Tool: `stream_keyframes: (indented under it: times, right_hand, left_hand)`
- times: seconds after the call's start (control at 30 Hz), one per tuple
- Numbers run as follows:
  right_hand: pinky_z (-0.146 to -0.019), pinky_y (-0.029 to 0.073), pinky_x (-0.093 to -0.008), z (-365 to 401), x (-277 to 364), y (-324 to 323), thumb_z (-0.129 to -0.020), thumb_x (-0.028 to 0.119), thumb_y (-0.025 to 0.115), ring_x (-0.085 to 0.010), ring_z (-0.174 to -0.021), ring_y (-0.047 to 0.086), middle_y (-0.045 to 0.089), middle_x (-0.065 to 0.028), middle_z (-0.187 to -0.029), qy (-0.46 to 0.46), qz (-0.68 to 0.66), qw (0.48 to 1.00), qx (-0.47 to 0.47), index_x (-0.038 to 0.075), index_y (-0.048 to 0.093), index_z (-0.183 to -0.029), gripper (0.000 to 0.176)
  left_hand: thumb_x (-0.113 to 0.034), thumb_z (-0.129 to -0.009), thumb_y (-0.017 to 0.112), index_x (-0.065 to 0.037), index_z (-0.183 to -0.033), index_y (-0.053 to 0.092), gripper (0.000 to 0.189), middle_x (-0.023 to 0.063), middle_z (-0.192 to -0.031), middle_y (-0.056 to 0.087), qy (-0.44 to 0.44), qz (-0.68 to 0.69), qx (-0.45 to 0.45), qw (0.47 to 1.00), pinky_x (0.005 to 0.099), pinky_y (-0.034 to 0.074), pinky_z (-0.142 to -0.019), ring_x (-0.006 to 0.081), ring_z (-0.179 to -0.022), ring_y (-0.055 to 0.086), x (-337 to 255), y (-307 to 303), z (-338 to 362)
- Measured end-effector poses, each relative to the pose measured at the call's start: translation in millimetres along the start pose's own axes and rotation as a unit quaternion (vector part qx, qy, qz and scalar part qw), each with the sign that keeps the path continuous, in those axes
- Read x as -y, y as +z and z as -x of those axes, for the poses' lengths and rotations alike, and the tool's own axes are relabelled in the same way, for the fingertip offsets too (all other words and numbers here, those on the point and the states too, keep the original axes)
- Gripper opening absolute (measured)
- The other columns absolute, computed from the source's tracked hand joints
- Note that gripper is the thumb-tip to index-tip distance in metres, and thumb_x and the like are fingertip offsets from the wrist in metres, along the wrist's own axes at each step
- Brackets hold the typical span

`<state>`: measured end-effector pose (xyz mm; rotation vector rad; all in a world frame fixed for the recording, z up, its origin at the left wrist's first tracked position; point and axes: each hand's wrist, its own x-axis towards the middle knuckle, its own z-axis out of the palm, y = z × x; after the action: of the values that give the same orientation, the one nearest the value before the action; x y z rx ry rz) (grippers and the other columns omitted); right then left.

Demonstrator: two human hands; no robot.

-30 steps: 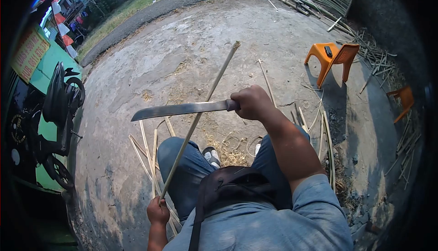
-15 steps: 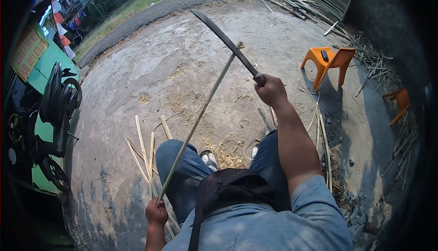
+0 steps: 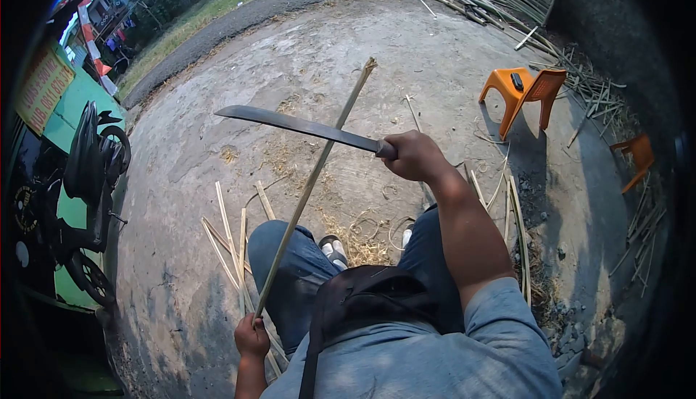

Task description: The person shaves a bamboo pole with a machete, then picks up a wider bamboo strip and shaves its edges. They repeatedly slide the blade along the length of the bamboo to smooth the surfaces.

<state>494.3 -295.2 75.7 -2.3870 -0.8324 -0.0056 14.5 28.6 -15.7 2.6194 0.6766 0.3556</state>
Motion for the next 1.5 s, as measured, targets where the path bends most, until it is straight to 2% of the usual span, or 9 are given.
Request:
stream_keyframes:
  times: [0.13, 0.27, 0.53, 0.7, 0.9, 1.0, 1.1, 1.33, 1.5]
  right_hand:
    - [-0.079, 0.058, -0.0483, -4, -6, -3, -0.084, 0.022, 0.072, -0.0355, -0.086, 0.073, 0.074, -0.0133, -0.086, 0.008, 0.065, 0.998, -0.023, 0.019, 0.078, -0.094, 0.012]
    - [-0.078, 0.058, -0.048, -24, -45, -3, -0.092, 0.03, 0.069, -0.0374, -0.089, 0.073, 0.076, -0.0153, -0.093, 0.176, -0.038, 0.975, -0.129, 0.015, 0.078, -0.097, 0.018]
    - [-0.08, 0.059, -0.0496, -10, -34, -3, -0.09, 0.029, 0.07, -0.0394, -0.089, 0.073, 0.076, -0.0175, -0.094, 0.123, -0.05, 0.982, -0.132, 0.013, 0.076, -0.098, 0.018]
    - [-0.081, 0.058, -0.0485, -4, -6, 10, -0.085, 0.021, 0.07, -0.0339, -0.092, 0.073, 0.075, -0.0124, -0.093, -0.013, 0.068, 0.997, 0.018, 0.019, 0.074, -0.099, 0.015]
    - [-0.078, 0.058, -0.0476, -8, -3, 12, -0.08, 0.02, 0.071, -0.0353, -0.083, 0.072, 0.072, -0.0098, -0.079, -0.133, 0.095, 0.985, -0.051, 0.018, 0.073, -0.087, 0.008]
    - [-0.08, 0.058, -0.049, -24, -36, 4, -0.086, 0.024, 0.069, -0.0372, -0.088, 0.073, 0.076, -0.0132, -0.088, 0.125, 0.017, 0.983, -0.132, 0.016, 0.075, -0.092, 0.012]
    - [-0.081, 0.058, -0.0501, -23, -55, 4, -0.09, 0.027, 0.068, -0.0387, -0.092, 0.073, 0.077, -0.0157, -0.093, 0.196, -0.001, 0.965, -0.177, 0.015, 0.076, -0.097, 0.017]
    - [-0.08, 0.059, -0.0489, -13, -33, -1, -0.091, 0.027, 0.068, -0.0381, -0.091, 0.074, 0.077, -0.0162, -0.094, 0.146, -0.015, 0.979, -0.138, 0.015, 0.077, -0.099, 0.017]
    - [-0.077, 0.058, -0.0472, -4, 6, 14, -0.084, 0.024, 0.07, -0.0322, -0.084, 0.074, 0.075, -0.0085, -0.084, -0.044, 0.113, 0.991, -0.053, 0.019, 0.075, -0.089, 0.009]
  left_hand:
    - [-0.055, -0.107, 0.045, -0.003, -0.093, 0.068, 0.059, 0.0227, -0.081, 0.065, 0.002, -0.013, -0.015, 1.0, 0.0551, 0.049, -0.067, 0.0495, -0.079, 0.064, -2, -1, 0]
    - [-0.056, -0.107, 0.044, -0.003, -0.093, 0.068, 0.06, 0.023, -0.082, 0.066, 0.0, -0.022, -0.006, 1.0, 0.0558, 0.049, -0.067, 0.0494, -0.079, 0.065, 2, -1, 1]
    - [-0.055, -0.107, 0.044, -0.002, -0.093, 0.068, 0.06, 0.0239, -0.083, 0.065, 0.005, -0.015, -0.01, 1.0, 0.0567, 0.048, -0.068, 0.0504, -0.079, 0.063, 5, 5, 1]
    - [-0.055, -0.108, 0.043, -0.002, -0.092, 0.068, 0.06, 0.0239, -0.081, 0.064, -0.003, -0.015, -0.009, 1.0, 0.0563, 0.048, -0.068, 0.0504, -0.079, 0.063, -6, 1, -1]
    - [-0.055, -0.108, 0.044, -0.002, -0.094, 0.069, 0.06, 0.0239, -0.083, 0.065, 0.008, -0.015, -0.016, 1.0, 0.0558, 0.049, -0.068, 0.0498, -0.08, 0.064, -1, 1, 1]
    - [-0.055, -0.108, 0.044, -0.001, -0.099, 0.07, 0.061, 0.024, -0.085, 0.067, 0.012, -0.029, -0.015, 0.999, 0.0554, 0.051, -0.07, 0.0495, -0.082, 0.066, 5, 4, 1]
    - [-0.054, -0.108, 0.044, 0.0, -0.104, 0.071, 0.061, 0.0243, -0.089, 0.068, 0.017, -0.052, -0.014, 0.998, 0.0552, 0.052, -0.071, 0.0496, -0.084, 0.066, 5, 0, -2]
    - [-0.054, -0.107, 0.045, 0.0, -0.108, 0.071, 0.06, 0.0246, -0.092, 0.069, 0.014, -0.048, -0.009, 0.999, 0.0558, 0.053, -0.073, 0.0503, -0.086, 0.066, 6, 1, 1]
    - [-0.054, -0.107, 0.045, -0.001, -0.108, 0.071, 0.059, 0.0246, -0.092, 0.069, -0.005, -0.055, 0.007, 0.998, 0.0557, 0.053, -0.074, 0.0499, -0.086, 0.066, 2, -3, 0]
